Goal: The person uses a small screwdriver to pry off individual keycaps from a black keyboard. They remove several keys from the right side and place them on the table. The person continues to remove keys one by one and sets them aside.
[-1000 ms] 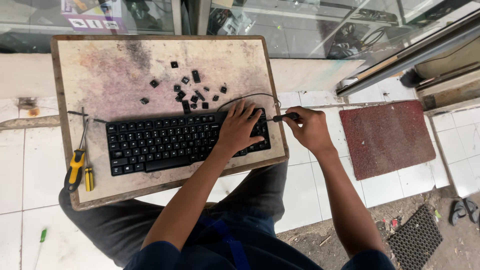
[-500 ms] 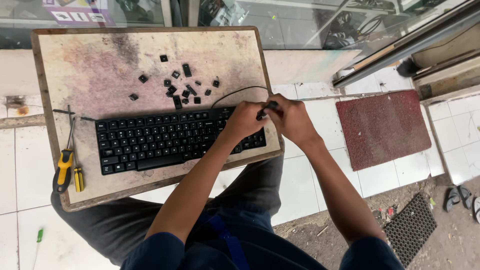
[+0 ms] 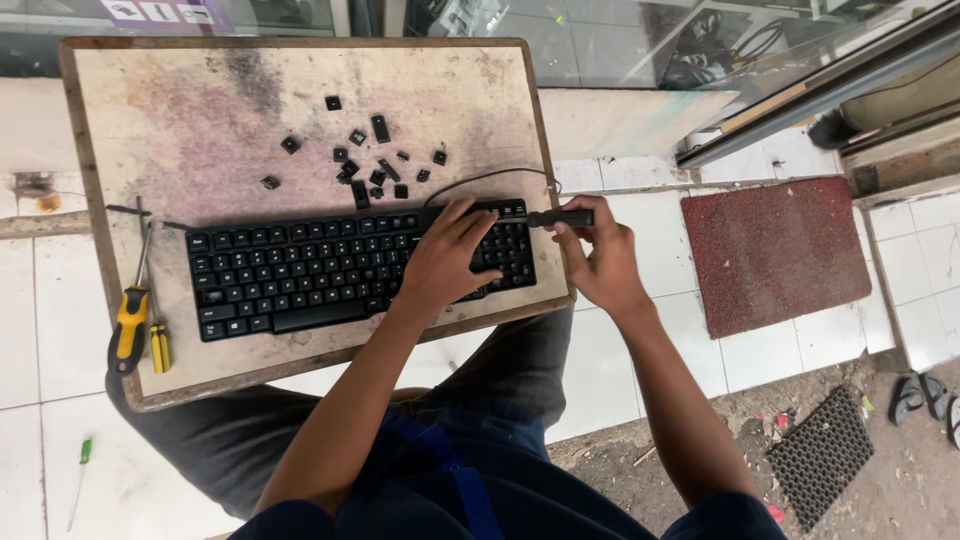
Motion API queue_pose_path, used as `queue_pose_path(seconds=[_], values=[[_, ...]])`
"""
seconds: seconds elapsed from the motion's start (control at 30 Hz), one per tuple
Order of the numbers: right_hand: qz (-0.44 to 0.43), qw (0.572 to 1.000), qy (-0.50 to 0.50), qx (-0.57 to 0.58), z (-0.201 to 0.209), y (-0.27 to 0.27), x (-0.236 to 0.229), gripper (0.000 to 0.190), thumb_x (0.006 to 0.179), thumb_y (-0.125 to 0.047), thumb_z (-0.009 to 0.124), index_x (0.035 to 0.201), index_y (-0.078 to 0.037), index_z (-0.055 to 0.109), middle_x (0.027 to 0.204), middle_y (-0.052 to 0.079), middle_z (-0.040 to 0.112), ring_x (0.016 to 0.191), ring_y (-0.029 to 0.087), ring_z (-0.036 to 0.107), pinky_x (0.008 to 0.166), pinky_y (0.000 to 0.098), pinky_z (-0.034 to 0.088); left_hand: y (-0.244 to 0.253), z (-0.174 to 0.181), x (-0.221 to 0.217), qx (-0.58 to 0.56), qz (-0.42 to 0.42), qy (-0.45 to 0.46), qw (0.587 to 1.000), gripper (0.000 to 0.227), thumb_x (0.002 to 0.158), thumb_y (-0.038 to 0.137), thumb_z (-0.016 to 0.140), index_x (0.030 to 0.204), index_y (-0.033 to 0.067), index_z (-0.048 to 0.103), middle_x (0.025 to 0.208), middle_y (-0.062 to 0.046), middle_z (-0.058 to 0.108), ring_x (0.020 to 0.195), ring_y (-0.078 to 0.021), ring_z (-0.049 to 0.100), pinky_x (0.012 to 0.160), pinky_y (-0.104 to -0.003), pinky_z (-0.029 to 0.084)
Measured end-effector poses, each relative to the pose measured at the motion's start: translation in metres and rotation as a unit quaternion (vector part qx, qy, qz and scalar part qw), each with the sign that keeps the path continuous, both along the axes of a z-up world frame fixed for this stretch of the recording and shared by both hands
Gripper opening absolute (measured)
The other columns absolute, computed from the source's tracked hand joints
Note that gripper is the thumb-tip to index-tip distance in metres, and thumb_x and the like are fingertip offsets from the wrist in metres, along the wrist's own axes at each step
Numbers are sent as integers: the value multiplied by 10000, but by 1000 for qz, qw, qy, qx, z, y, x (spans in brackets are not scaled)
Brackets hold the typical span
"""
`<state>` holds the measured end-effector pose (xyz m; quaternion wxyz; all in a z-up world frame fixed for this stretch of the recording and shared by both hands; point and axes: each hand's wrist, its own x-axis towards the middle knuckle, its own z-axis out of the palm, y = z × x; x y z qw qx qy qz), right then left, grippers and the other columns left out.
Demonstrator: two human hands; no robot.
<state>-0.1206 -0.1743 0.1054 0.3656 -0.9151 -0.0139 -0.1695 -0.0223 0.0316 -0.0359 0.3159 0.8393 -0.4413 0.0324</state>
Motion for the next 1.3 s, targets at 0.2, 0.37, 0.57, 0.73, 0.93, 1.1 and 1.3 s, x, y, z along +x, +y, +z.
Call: queue_pose_path(seconds=[0.2,0.37,0.57,0.73,0.93,1.1,1.3], values=[[22,999,18,-35,-15,5,-5,197,1046,-45,695,1212,-43,588,934,190,801,813,360,806,753,465,646,-4,-15,1,-27,37,-1,999,905,867,462,915,1619,200,483,1389,-83,684,1498,-284,498,1324,-461,409],[-2,997,30,-71,-16,12,-9,197,1053,-89,700,1213,-53,590,909,213,787,807,381,801,777,478,650,-1,-10,1,-34,11,8,999,637,947,393,859,1490,160,620,1418,-86,663,1507,-324,477,1324,-522,396],[-12,993,25,-119,-24,11,-4,196,1050,-142,733,1178,-53,614,893,215,788,778,359,799,747,461,657,-8,-10,-1,-32,8,-2,999,560,974,415,825,1449,173,654,1403,-79,660,1506,-344,469,1315,-557,400],[-40,988,-11,-148,-27,24,16,291,1009,-251,819,946,-35,634,690,157,747,603,322,762,523,395,612,-40,-4,-9,-133,47,-80,987,439,940,432,871,1231,127,749,1104,-60,748,1141,-227,718,966,-413,629],[34,998,-1,-48,9,38,19,523,873,61,834,1356,-19,650,1057,220,742,953,406,784,697,445,710,-46,-7,13,-153,-35,97,983,311,1144,194,590,1427,120,696,737,-112,725,583,-208,656,470,-374,517],[50,991,25,-118,-17,16,23,197,986,-38,799,1174,-1,750,941,180,769,847,361,798,627,367,700,-42,-9,20,-135,-75,130,979,235,1065,109,713,1285,45,764,715,-125,697,550,-218,626,510,-371,513],[46,992,22,-111,-19,13,24,199,964,-35,837,1124,-4,722,893,180,777,799,314,797,597,360,688,-47,-11,23,-167,-91,128,973,282,1048,97,743,1322,40,716,775,-141,723,607,-255,682,517,-404,552]])
